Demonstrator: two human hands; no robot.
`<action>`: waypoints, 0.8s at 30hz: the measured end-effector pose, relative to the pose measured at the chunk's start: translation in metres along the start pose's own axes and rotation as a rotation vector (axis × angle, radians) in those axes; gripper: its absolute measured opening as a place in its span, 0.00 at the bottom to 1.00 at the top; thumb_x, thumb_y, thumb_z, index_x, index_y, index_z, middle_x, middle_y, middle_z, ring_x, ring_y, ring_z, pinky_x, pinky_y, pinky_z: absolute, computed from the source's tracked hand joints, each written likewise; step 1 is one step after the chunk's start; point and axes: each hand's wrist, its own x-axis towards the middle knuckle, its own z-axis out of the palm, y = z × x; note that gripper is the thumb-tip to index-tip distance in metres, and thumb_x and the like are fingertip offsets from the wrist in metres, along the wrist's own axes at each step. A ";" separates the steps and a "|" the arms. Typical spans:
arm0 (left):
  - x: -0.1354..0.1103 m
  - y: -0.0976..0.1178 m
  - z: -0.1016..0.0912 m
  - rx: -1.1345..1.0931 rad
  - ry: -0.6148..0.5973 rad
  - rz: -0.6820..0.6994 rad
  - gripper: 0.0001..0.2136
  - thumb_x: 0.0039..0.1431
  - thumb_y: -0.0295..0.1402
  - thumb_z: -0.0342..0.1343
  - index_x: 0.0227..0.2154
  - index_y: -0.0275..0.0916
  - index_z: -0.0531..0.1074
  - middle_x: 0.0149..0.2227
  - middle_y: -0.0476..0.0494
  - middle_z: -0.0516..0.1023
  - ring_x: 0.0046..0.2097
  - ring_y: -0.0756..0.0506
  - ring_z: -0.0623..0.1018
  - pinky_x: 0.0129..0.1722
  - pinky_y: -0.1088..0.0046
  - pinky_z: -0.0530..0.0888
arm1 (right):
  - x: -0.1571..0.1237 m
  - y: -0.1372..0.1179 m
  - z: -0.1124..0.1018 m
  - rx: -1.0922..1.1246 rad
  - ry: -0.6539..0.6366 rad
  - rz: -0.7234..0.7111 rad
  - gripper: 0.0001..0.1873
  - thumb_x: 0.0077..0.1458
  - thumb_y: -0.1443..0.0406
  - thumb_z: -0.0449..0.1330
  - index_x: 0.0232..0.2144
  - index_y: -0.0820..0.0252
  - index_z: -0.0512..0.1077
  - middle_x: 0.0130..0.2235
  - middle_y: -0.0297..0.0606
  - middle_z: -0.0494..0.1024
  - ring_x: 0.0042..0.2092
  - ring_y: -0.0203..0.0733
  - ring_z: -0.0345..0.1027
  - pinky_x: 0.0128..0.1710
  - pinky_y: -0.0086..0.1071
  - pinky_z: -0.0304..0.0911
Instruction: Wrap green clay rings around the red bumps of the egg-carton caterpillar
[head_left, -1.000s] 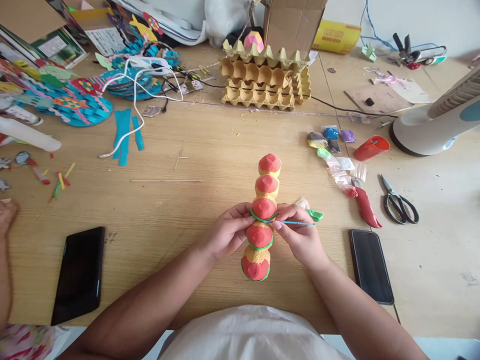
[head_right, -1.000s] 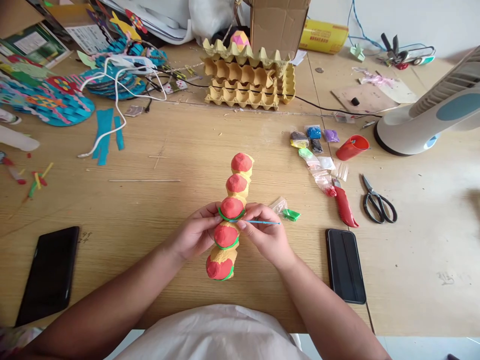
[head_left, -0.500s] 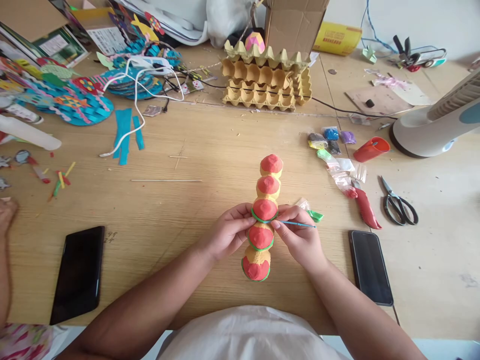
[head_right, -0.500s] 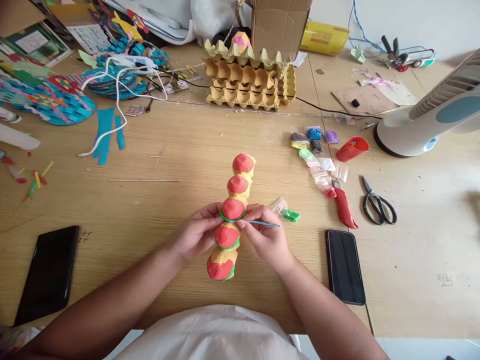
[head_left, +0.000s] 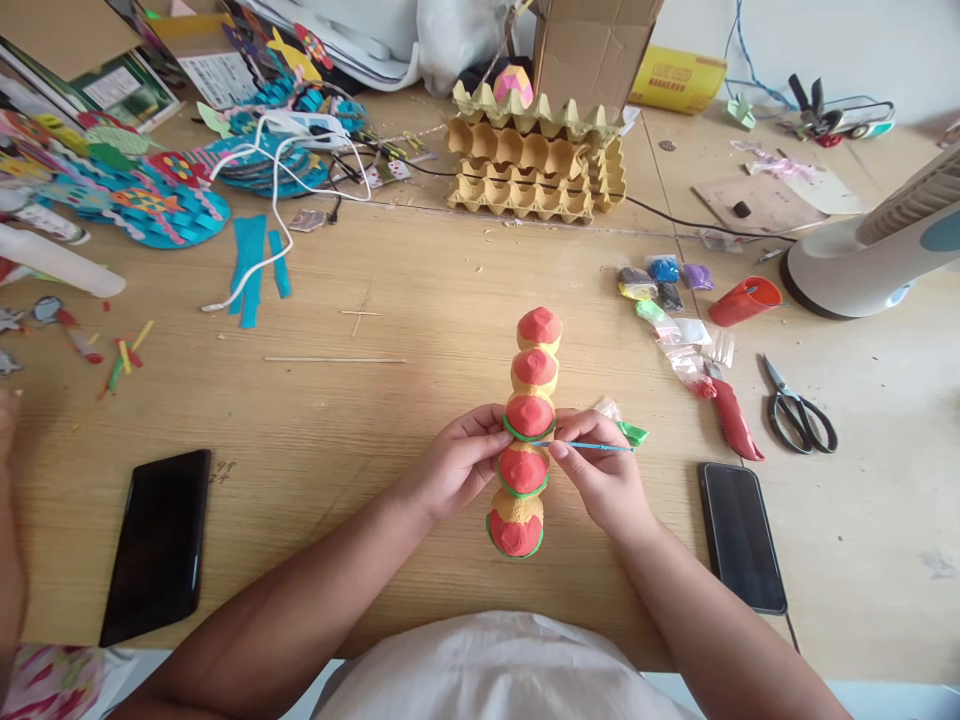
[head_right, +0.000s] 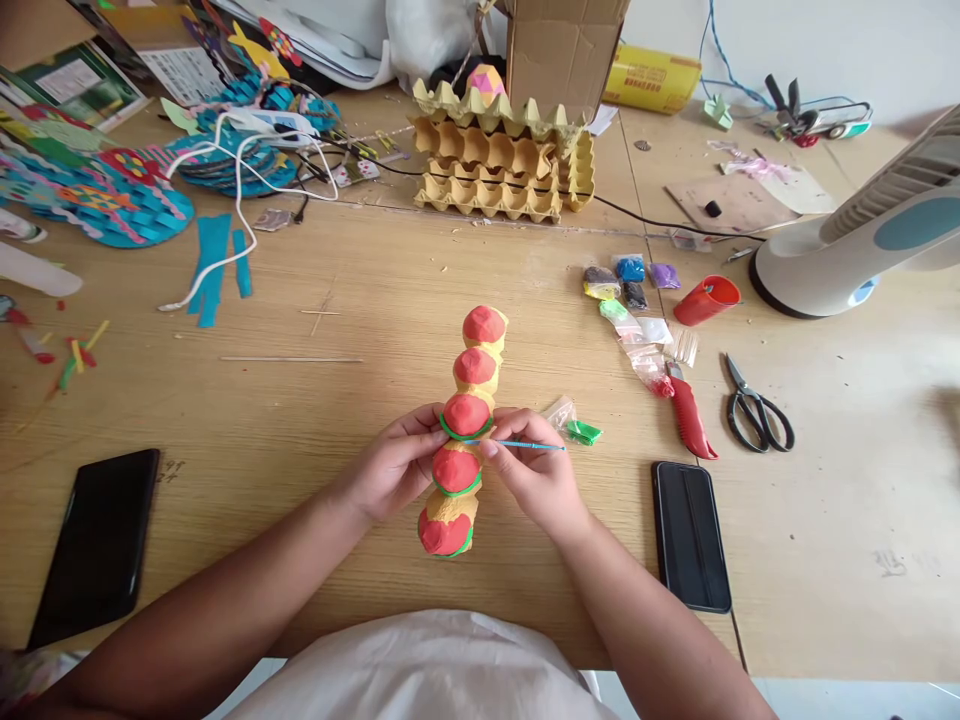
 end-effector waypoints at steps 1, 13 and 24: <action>0.000 0.000 0.000 -0.002 -0.003 0.001 0.11 0.57 0.34 0.69 0.42 0.39 0.81 0.43 0.41 0.83 0.43 0.44 0.82 0.42 0.70 0.77 | 0.000 0.000 0.000 0.005 -0.004 0.000 0.13 0.57 0.56 0.72 0.30 0.54 0.73 0.41 0.39 0.81 0.42 0.44 0.74 0.42 0.39 0.73; 0.001 -0.003 -0.001 0.052 0.024 0.048 0.09 0.57 0.33 0.69 0.40 0.39 0.81 0.39 0.44 0.84 0.40 0.47 0.80 0.41 0.73 0.76 | 0.000 0.001 0.001 -0.015 -0.013 0.014 0.09 0.57 0.58 0.72 0.32 0.53 0.77 0.40 0.39 0.82 0.42 0.44 0.75 0.42 0.39 0.74; 0.001 0.000 0.003 0.101 0.132 0.092 0.12 0.49 0.35 0.73 0.37 0.38 0.82 0.36 0.44 0.85 0.37 0.47 0.81 0.39 0.73 0.75 | 0.004 0.000 -0.004 -0.105 -0.017 -0.030 0.08 0.59 0.60 0.70 0.31 0.53 0.76 0.47 0.41 0.74 0.49 0.46 0.69 0.43 0.38 0.70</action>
